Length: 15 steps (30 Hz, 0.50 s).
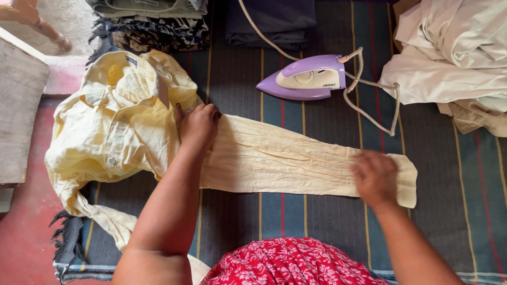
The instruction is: The person irons a light yellow shirt on a striped mat. They smooth the fabric with their hands, then use a purple iron to press the shirt sleeve and body, repeatedly adjusting the garment and moving the iron across the surface.
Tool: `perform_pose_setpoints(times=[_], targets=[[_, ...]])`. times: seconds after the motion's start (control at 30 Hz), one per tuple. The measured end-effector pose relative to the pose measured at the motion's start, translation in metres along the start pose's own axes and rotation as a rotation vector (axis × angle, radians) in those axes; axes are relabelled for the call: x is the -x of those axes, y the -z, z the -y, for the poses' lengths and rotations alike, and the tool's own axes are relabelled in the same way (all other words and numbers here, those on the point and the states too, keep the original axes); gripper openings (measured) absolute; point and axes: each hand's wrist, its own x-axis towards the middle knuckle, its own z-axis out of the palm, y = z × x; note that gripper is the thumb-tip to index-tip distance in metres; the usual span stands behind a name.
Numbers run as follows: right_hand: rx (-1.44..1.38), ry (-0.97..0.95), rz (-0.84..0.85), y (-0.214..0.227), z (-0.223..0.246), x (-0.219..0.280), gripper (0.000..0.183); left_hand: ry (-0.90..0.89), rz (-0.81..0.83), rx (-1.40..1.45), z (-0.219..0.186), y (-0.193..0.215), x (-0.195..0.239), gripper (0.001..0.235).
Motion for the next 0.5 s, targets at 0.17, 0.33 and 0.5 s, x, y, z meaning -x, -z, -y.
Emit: perform_pose_setpoints(times=[0.17, 0.33, 0.5], targets=[[-0.09, -0.045, 0.012, 0.003, -0.007, 0.007, 0.039, -0.014, 0.014, -0.094, 0.011, -0.006, 0.007, 0.018], [0.07, -0.029, 0.008, -0.005, -0.03, 0.01, 0.05, -0.024, 0.006, -0.139, 0.017, -0.016, 0.008, 0.019], [0.082, -0.076, 0.036, -0.008, -0.03, 0.007, 0.053, -0.008, -0.026, -0.137, 0.015, -0.015, 0.007, 0.019]])
